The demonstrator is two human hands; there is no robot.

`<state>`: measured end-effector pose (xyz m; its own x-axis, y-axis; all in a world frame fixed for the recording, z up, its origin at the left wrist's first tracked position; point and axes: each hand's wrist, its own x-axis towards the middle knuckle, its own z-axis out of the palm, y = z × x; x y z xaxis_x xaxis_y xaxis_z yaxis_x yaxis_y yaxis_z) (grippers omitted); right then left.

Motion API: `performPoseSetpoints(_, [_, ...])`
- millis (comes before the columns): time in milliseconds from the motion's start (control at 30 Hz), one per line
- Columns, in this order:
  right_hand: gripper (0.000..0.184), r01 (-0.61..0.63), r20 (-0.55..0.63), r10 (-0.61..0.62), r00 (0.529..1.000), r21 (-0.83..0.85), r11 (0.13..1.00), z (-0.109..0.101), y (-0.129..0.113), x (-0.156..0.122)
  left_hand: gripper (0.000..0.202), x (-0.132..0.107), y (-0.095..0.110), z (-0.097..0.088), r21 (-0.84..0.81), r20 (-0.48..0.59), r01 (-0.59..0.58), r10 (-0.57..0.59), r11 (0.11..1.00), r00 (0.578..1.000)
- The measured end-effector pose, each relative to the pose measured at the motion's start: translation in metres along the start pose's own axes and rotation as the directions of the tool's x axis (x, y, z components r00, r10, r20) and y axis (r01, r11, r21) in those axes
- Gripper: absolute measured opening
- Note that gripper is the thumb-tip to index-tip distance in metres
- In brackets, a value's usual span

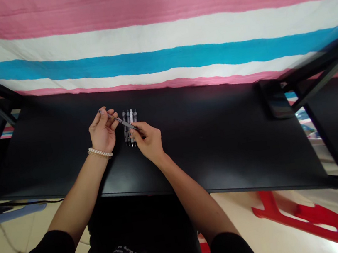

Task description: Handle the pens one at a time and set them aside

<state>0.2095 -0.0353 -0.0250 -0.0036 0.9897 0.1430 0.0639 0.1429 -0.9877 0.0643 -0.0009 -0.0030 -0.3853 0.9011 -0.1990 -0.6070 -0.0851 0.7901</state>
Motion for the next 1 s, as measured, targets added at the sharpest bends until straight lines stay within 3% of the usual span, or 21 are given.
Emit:
performPoseSetpoints(167, [0.035, 0.014, -0.024, -0.014, 1.0, -0.022, 1.0, 0.0, -0.001, -0.001, 0.026, -0.002, 0.001, 0.002, 0.005, 0.01, 0.01, -0.01, 1.0, 1.0])
performPoseSetpoints(300, [0.038, -0.048, 0.044, 0.048, 0.998, 0.004, 0.999, -0.002, -0.004, 0.0, 0.028, -0.004, 0.002, 0.002, 0.014, 0.031, 0.021, -0.022, 1.0, 0.999])
performPoseSetpoints(433, [0.039, -0.032, 0.058, 0.03, 0.998, 0.04, 0.999, -0.004, -0.008, 0.002, 0.028, -0.006, 0.003, 0.003, 0.01, 0.065, 0.03, -0.031, 0.999, 0.997])
performPoseSetpoints(533, [0.038, -0.047, 0.119, 0.046, 0.992, 0.001, 0.999, -0.007, -0.011, 0.002, 0.021, -0.006, 0.007, 0.006, -0.006, 0.13, 0.086, -0.084, 0.996, 0.988])
performPoseSetpoints(633, [0.034, 0.054, 0.094, -0.045, 0.995, -0.098, 0.994, -0.008, -0.016, 0.001, 0.006, -0.005, 0.019, 0.009, -0.086, 0.187, 0.175, -0.157, 0.981, 0.97])
performPoseSetpoints(833, [0.033, 0.164, -0.008, -0.168, 0.986, -0.157, 0.974, -0.011, -0.018, 0.0, 0.046, 0.002, 0.053, -0.001, -0.223, 0.132, 0.24, -0.215, 0.945, 0.968])
performPoseSetpoints(1000, [0.033, 0.166, -0.052, -0.177, 0.983, -0.166, 0.972, -0.011, -0.016, -0.001, 0.045, 0.006, 0.063, -0.012, -0.278, 0.084, 0.216, -0.2, 0.936, 0.976])
